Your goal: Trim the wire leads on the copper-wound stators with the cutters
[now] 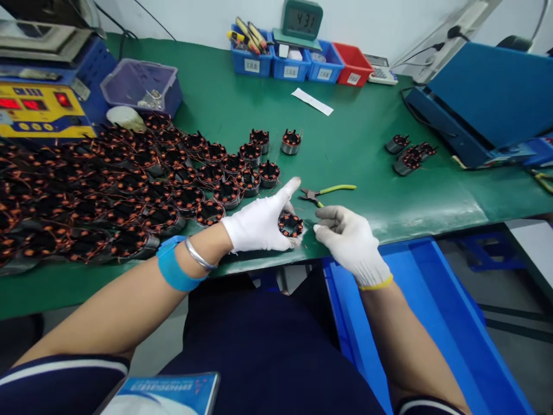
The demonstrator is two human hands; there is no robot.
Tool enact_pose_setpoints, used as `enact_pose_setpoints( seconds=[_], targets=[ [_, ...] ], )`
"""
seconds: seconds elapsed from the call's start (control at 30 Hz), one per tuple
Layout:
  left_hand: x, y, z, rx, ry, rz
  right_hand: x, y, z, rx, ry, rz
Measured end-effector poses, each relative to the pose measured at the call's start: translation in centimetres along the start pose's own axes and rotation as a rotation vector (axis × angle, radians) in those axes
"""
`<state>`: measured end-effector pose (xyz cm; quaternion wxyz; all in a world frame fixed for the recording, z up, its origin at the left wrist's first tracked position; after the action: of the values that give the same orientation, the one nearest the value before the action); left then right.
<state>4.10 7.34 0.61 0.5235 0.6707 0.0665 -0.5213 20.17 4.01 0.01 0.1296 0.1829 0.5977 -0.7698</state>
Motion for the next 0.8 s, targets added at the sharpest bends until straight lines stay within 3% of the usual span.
enact_pose_setpoints(
  seconds=[0.07,0.17,0.27,0.37,0.5,0.67,0.8],
  targets=[
    [0.0,0.1,0.0,-0.006,-0.021,-0.035,-0.6,-1.0,1.5,-0.064,0.028,0.242],
    [0.1,0.2,0.1,-0.007,-0.050,-0.114,-0.4,-4.3,3.5,-0.303,0.125,0.487],
    [0.2,0.2,0.2,-0.007,-0.064,-0.166,1.9,-5.4,4.1,-0.435,0.012,0.517],
    [0.2,-0.1,0.2,-0.017,-0.056,-0.175,3.3,-3.0,3.1,-0.310,-0.074,0.555],
    [0.1,-0.1,0.1,0.009,-0.034,-0.164,3.1,-0.6,2.7,-0.209,-0.098,0.507],
    [0.3,-0.1,0.1,-0.005,-0.029,-0.177,2.0,-0.4,2.9,-0.188,-0.052,0.420],
    [0.1,0.5,0.5,0.041,0.076,-0.061,2.0,-0.5,2.5,-0.188,-0.069,0.470]
  ],
)
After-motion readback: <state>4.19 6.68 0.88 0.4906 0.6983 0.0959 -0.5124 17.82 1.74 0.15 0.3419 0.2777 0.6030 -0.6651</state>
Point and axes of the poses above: each hand's wrist, its own z-axis away from the middle knuckle, its own x-axis out of the palm, y = z × x, the point moved 8 cm from there along -z, towards the middle knuckle, and after that the axes turned 8 degrees about -z, right-handed, at the moved point
